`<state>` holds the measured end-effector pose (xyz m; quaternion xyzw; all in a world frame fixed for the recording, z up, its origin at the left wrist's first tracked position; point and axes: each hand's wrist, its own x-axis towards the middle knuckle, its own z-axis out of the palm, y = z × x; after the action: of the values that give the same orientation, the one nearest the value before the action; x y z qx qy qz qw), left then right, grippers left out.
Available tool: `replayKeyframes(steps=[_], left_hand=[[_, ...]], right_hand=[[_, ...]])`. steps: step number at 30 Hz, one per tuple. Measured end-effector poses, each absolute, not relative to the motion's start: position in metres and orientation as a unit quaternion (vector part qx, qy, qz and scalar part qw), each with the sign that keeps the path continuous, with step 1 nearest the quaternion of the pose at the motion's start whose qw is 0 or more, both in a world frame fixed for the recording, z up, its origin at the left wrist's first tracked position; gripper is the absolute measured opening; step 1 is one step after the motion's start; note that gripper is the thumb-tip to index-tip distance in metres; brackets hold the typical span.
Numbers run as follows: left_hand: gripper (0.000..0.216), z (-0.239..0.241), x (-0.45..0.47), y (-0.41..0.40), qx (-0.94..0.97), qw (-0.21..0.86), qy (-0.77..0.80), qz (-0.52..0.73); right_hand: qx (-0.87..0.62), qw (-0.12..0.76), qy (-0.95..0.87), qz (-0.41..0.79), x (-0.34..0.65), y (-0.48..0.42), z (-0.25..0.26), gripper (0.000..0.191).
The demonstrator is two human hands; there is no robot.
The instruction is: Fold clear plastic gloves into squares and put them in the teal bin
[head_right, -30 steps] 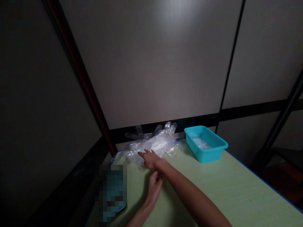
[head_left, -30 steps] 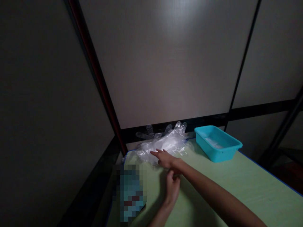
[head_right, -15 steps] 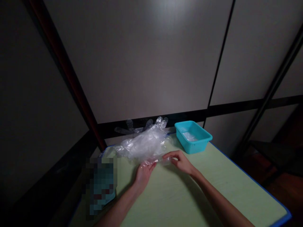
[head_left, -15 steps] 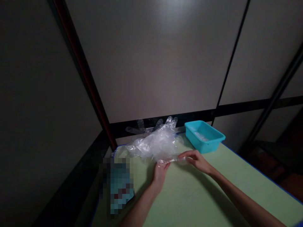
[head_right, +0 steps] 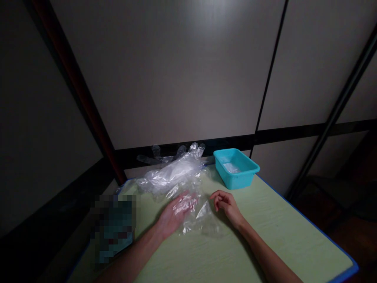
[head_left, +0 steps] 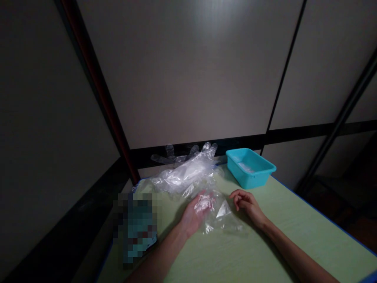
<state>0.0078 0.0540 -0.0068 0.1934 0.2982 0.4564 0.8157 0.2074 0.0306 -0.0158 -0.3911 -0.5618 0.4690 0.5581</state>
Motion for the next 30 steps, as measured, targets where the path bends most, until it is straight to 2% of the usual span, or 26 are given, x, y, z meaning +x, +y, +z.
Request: replayKeyframes(steps=[4, 9, 13, 18, 21, 23, 28, 30], left_hand=[[0.020, -0.008, 0.010, 0.052, 0.212, 0.815, 0.294, 0.451], [0.015, -0.016, 0.012, 0.055, 0.263, 0.796, 0.314, 0.446], [0.011, -0.018, 0.013, 0.053, 0.316, 0.765, 0.320, 0.461], [0.021, -0.020, 0.016, 0.047, 0.348, 0.765, 0.295, 0.454], [0.027, -0.021, 0.020, 0.040, 0.345, 0.786, 0.253, 0.446], [0.028, -0.019, 0.023, 0.035, 0.350, 0.798, 0.236, 0.430], [0.026, -0.012, 0.024, 0.027, 0.379, 0.801, 0.248, 0.391], [0.023, -0.012, 0.025, 0.028, 0.367, 0.799, 0.266, 0.396]], right_hand=[[-0.409, 0.574, -0.576, 0.414, 0.199, 0.026, -0.012, 0.009], [-0.431, 0.499, -0.659, 0.362, 0.183, 0.017, -0.012, 0.010], [-0.441, 0.460, -0.707, 0.307, 0.178, 0.012, -0.012, 0.020], [-0.431, 0.437, -0.748, 0.251, 0.178, 0.010, -0.015, 0.044], [-0.441, 0.423, -0.757, 0.233, 0.177, 0.008, -0.016, 0.050], [-0.450, 0.420, -0.755, 0.226, 0.176, 0.008, -0.015, 0.045], [-0.452, 0.424, -0.762, 0.190, 0.177, 0.009, -0.015, 0.006], [-0.448, 0.430, -0.759, 0.195, 0.177, 0.010, -0.014, 0.008]])
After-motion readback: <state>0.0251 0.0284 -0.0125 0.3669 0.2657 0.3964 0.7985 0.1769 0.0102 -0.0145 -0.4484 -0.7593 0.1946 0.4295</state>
